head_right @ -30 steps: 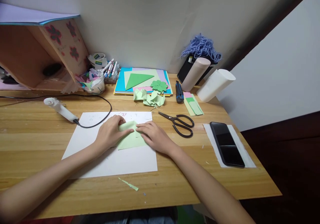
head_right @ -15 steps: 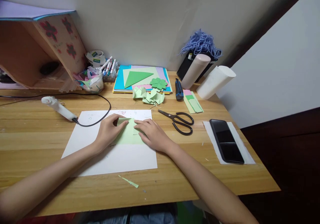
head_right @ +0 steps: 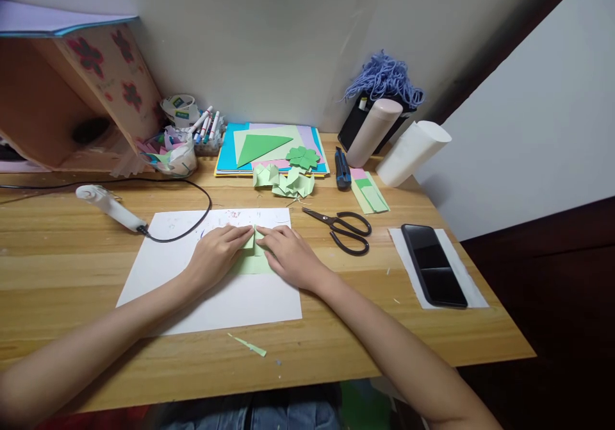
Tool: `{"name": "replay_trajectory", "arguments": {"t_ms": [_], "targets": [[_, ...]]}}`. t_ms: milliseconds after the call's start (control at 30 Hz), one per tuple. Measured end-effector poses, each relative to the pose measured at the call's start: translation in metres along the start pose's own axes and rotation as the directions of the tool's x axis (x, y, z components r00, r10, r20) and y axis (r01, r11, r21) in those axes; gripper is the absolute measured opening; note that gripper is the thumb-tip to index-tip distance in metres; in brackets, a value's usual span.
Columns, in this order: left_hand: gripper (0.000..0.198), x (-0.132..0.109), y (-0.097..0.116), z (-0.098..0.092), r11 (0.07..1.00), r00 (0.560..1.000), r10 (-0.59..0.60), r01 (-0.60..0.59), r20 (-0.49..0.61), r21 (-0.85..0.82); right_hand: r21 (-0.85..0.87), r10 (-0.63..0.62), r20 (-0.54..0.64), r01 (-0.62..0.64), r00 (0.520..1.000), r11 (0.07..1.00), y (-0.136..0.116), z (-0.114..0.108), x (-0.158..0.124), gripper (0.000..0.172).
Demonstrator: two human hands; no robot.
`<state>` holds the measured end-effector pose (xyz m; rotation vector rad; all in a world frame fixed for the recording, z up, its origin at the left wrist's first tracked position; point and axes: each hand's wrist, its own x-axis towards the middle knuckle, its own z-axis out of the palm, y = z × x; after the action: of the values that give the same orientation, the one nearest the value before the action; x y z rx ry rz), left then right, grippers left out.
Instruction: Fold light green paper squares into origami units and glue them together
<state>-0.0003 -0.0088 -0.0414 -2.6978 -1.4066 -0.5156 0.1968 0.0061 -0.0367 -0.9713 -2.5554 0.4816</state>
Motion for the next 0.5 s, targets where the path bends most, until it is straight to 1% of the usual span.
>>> {"name": "replay_trajectory", "arguments": {"t_ms": [167, 367, 500], "targets": [[0.033, 0.0005, -0.0021, 0.0003, 0.998, 0.997, 0.044, -0.046, 0.060, 0.032, -0.045, 0.008, -0.001, -0.008, 1.000, 0.999, -0.0029, 0.0015, 0.0010, 0.025], [0.033, -0.0020, -0.0044, 0.0010, 0.994, 0.994, 0.092, -0.095, 0.056, 0.047, -0.073, 0.004, 0.002, -0.004, 1.000, 0.997, -0.0021, 0.0011, 0.0006, 0.025], [0.034, -0.0014, -0.0024, 0.0000, 0.997, 0.995, 0.067, -0.070, 0.077, 0.039, -0.073, -0.002, -0.005, 0.002, 1.000, 0.997, -0.0028, 0.0015, 0.0008, 0.026]]}}
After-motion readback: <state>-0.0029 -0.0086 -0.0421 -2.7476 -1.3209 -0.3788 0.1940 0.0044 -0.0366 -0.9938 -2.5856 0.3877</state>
